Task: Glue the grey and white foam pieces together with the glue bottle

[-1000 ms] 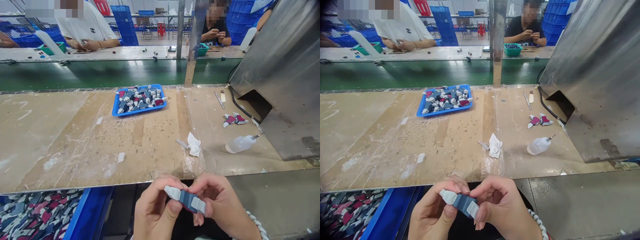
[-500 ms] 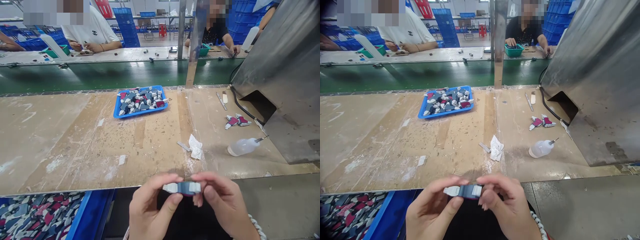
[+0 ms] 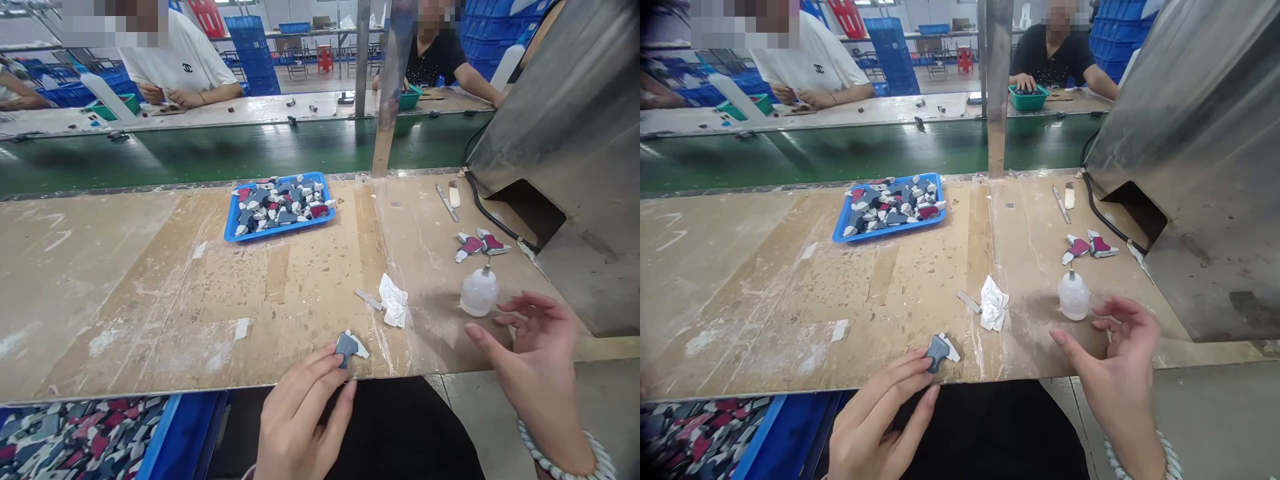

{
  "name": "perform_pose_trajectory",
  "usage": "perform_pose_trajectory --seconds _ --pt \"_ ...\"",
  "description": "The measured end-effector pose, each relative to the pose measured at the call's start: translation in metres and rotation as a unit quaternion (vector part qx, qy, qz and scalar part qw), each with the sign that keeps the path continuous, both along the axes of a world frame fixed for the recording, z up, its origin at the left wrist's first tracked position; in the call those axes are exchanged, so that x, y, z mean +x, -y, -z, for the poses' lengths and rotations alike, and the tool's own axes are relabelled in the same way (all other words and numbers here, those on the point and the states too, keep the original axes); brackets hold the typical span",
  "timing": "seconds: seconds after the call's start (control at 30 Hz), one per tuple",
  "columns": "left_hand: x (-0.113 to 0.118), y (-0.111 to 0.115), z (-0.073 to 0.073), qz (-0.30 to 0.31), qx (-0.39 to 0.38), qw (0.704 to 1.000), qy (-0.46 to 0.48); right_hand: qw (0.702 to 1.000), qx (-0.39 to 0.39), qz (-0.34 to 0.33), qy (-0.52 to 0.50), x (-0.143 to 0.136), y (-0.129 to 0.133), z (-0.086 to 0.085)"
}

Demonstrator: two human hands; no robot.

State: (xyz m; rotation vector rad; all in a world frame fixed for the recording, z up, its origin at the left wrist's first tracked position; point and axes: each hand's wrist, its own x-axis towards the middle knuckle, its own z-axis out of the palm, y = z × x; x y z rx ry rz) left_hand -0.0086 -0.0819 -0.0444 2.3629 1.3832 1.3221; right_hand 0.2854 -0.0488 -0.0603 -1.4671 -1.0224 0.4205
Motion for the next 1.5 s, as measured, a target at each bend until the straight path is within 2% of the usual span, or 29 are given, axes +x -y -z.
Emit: perform_pose_trajectory --seconds 0.07,0.13,0.23,0.37,0.43,0.53,0.67,0.77,0.83,0.9,0.97,1.03,1.17,1.3,1.4,1.5 --pt "0.001 -0.005 -0.005 -0.013 0.003 1.000 -0.009 0.999 -0.021 0.030 0.027 0.004 -0.003 0.001" --pt "0.002 -0.012 -0.010 -0.021 0.005 0.999 -0.033 0.997 -0.045 0.025 0.059 0.006 -0.007 -0.001" --pt "0.003 -0.020 -0.017 -0.027 -0.010 0.996 -0.082 0.984 -0.088 -0.055 0.146 0.005 -0.018 -0.007" --pt "0.001 -0.028 -0.030 -0.018 -0.046 0.989 -0.139 0.942 -0.120 -0.151 0.274 -0.003 -0.032 -0.012" --pt "0.001 -0.032 -0.037 -0.014 -0.037 0.984 -0.175 0.930 -0.116 -0.178 0.299 -0.006 -0.036 -0.014" --pt "0.002 -0.036 -0.046 -0.013 -0.016 0.972 -0.236 0.932 -0.122 -0.193 0.280 -0.007 -0.036 -0.015" --pt "0.011 -0.036 -0.052 -0.054 0.024 0.943 -0.328 0.967 -0.126 -0.157 0.156 -0.007 -0.029 -0.016" --pt "0.020 -0.036 -0.054 -0.086 0.051 0.926 -0.363 0.984 -0.099 -0.138 -0.051 -0.010 -0.020 -0.018" --pt "0.024 -0.036 -0.055 -0.077 0.059 0.921 -0.376 0.959 -0.075 -0.177 -0.210 -0.015 -0.015 -0.020" --pt "0.024 -0.037 -0.055 -0.038 0.064 0.913 -0.400 0.911 -0.064 -0.239 -0.329 -0.023 -0.011 -0.023" --pt "0.018 -0.037 -0.054 0.016 0.069 0.903 -0.424 0.877 -0.055 -0.273 -0.392 -0.033 -0.009 -0.026" --pt "0.008 -0.037 -0.051 0.055 0.073 0.900 -0.426 0.869 -0.046 -0.263 -0.416 -0.044 -0.009 -0.028" --pt "-0.009 -0.035 -0.042 0.072 0.070 0.933 -0.347 0.890 -0.019 -0.207 -0.405 -0.066 -0.011 -0.031" --pt "-0.013 -0.036 -0.035 0.064 0.048 0.960 -0.269 0.945 -0.001 -0.166 -0.282 -0.082 -0.007 -0.029" --pt "-0.011 -0.037 -0.032 0.058 0.022 0.972 -0.228 0.966 0.021 -0.167 -0.195 -0.088 -0.002 -0.025" --pt "-0.010 -0.036 -0.030 0.042 0.015 0.979 -0.201 0.968 0.047 -0.194 -0.150 -0.092 0.001 -0.023"
